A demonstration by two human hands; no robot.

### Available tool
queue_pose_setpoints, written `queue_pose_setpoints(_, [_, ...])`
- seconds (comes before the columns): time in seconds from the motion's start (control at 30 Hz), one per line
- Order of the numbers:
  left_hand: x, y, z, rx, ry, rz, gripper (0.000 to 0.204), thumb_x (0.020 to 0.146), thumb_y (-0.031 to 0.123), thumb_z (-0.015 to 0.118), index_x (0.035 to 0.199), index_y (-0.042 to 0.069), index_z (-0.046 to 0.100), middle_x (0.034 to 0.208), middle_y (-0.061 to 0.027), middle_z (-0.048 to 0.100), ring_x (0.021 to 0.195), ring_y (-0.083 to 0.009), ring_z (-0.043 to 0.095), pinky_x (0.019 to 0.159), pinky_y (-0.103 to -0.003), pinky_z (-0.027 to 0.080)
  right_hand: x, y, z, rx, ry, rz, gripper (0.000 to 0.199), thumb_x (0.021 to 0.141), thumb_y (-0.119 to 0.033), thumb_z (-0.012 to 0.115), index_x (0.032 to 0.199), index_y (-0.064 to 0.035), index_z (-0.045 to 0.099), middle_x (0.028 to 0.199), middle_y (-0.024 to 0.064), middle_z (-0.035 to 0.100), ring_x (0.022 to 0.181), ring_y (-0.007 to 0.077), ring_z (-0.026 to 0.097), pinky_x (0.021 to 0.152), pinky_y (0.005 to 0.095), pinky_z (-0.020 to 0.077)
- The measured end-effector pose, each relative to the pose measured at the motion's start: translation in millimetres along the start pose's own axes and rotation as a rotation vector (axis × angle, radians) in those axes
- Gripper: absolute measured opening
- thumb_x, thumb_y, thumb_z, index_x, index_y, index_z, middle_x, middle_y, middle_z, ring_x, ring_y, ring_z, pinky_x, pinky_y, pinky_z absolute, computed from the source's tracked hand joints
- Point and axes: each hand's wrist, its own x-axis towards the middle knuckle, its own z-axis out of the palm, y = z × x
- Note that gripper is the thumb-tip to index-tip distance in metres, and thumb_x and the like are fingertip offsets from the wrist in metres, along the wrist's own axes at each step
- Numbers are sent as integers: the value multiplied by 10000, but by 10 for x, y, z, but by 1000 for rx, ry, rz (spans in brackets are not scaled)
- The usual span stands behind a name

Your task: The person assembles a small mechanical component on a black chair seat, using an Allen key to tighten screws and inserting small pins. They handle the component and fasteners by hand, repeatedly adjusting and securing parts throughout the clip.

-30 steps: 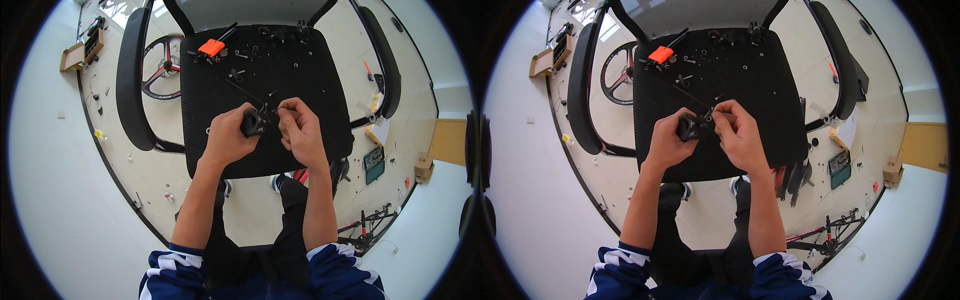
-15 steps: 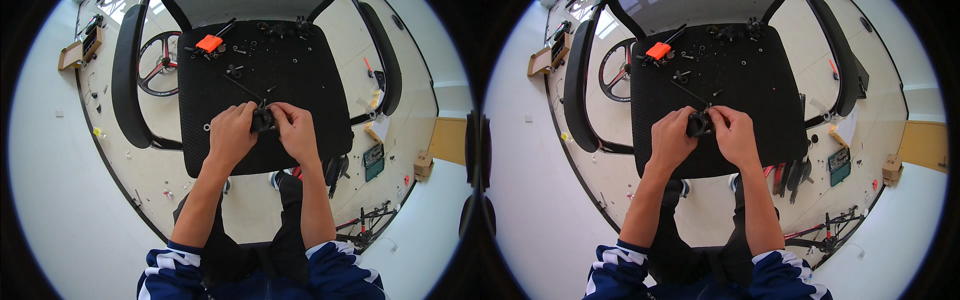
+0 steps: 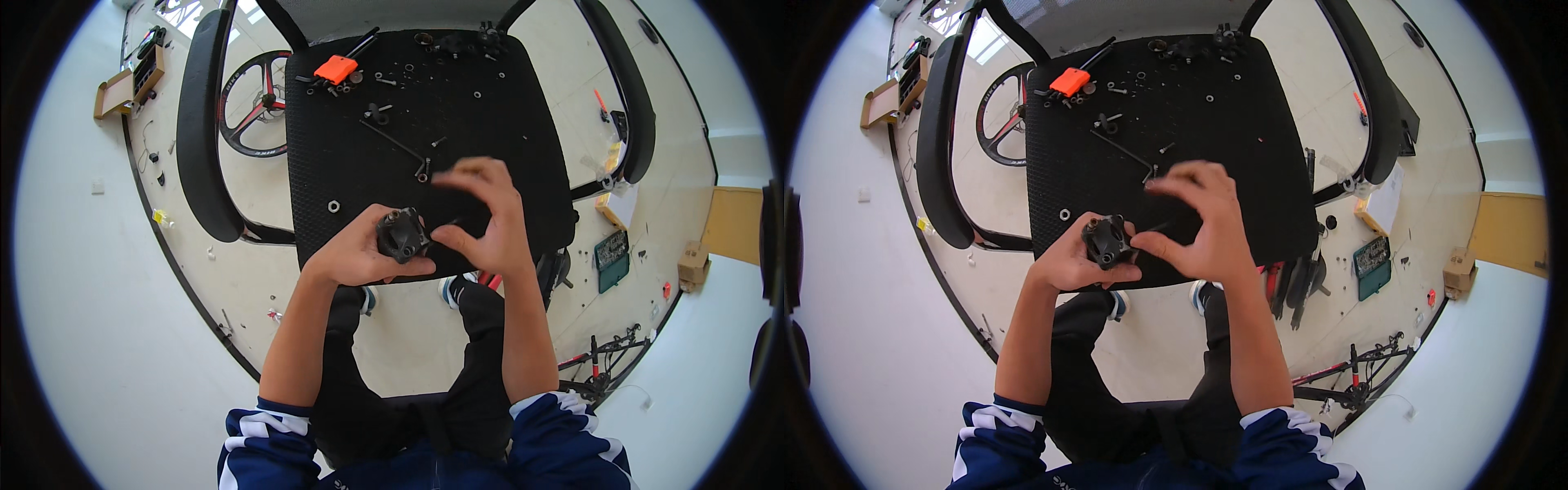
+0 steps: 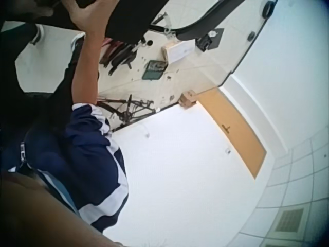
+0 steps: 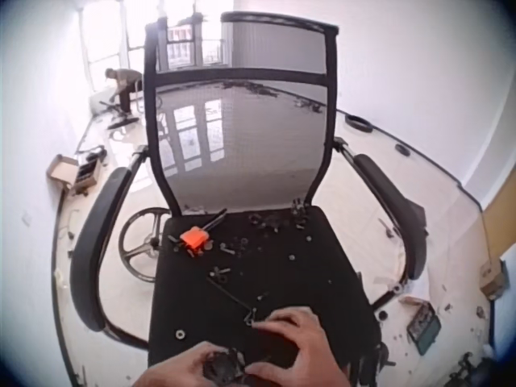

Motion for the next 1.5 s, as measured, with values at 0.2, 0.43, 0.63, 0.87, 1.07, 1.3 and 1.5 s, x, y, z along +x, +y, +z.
queue_pose_setpoints(0.2, [173, 17, -53, 209, 193, 106, 255, 760, 76, 845, 886, 69, 624, 741, 3, 633, 545, -73, 551, 466, -236, 413, 36, 119, 121, 261, 109, 515, 956, 612, -360, 943, 1397, -34, 506, 1397, 160, 530, 1262, 307, 546, 1025, 439, 462])
queue_pose_setpoints(0.43, [261, 92, -13, 266, 315, 92, 302, 743, 112, 870, 952, 35, 667, 829, 17, 637, 779, -64, 563, 734, -224, 450, 84, 200, 191, 733, 96, 520, 605, 753, -51, 858, 1291, 52, 602, 1228, 157, 661, 1129, 228, 650, 968, 347, 543])
queue_pose_setpoints(0.63, [320, -42, 4, 296, 310, 188, 281, 740, 97, 856, 940, 24, 673, 780, 14, 623, 744, -61, 549, 689, -240, 452, 114, 114, 155, 891, 99, 460, 583, 851, 132, 684, 1399, 83, 491, 1408, 210, 550, 1275, 274, 577, 1003, 338, 541])
queue_pose_setpoints(0.87, [389, -8, 42, 340, 280, 185, 224, 756, 72, 811, 921, 7, 673, 755, 4, 632, 700, -69, 530, 659, -252, 450, 97, 91, 196, 974, 127, 447, 679, 894, 164, 563, 1513, 67, 304, 1514, 238, 423, 1290, 349, 555, 1037, 355, 512])
queue_pose_setpoints(1.07, [404, 36, 103, 423, 298, 231, 261, 744, 85, 816, 940, -19, 680, 751, -23, 643, 693, -74, 532, 644, -263, 457, 113, 125, 97, 857, -46, 466, 698, 871, 168, 547, 1518, 54, 313, 1265, 221, 657, 1180, 250, 648, 1011, 323, 517])
queue_pose_setpoints(1.3, [394, 12, 6, 375, 369, 147, 241, 733, 132, 822, 879, -2, 685, 718, -24, 630, 657, -104, 552, 625, -266, 443, 74, 208, 87, 639, 7, 390, 306, 850, 179, 515, 959, 33, 761, 1158, 175, 721, 1067, 221, 700, 947, 301, 544])
queue_pose_setpoints(1.5, [376, -15, -67, 353, 399, 180, 207, 782, 124, 813, 890, 16, 673, 716, 34, 588, 654, -61, 499, 601, -240, 401, 93, 196, -28, 569, -127, 613, 268, 882, 38, 536, 1029, 17, 760, 1263, 185, 677, 1202, 303, 640, 1036, 318, 472])
